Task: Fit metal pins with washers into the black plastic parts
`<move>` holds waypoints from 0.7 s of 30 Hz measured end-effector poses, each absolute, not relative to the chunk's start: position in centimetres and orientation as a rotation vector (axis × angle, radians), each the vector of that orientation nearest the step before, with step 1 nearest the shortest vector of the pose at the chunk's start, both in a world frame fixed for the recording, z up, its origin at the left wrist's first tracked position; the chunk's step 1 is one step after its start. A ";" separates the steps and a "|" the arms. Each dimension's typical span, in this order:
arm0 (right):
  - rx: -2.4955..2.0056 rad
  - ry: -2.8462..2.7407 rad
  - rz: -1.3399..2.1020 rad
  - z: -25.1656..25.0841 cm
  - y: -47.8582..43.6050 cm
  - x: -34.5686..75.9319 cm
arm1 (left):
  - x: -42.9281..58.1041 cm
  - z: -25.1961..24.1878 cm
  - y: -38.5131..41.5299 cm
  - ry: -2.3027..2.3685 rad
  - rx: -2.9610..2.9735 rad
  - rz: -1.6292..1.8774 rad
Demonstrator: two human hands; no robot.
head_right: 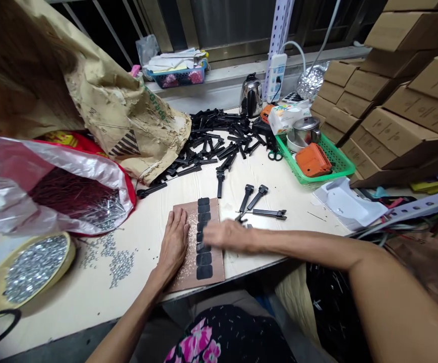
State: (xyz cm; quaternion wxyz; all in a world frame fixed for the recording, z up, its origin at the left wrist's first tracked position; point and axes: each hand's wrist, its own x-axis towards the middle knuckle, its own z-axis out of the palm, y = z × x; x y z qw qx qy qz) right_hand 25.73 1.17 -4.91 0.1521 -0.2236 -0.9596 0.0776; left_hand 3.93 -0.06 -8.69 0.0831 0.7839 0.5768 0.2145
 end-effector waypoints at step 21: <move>-0.847 -2.672 0.405 -4.7 -0.2 26.7 | 3.9 -8.6 -0.4 1.723 2.391 0.608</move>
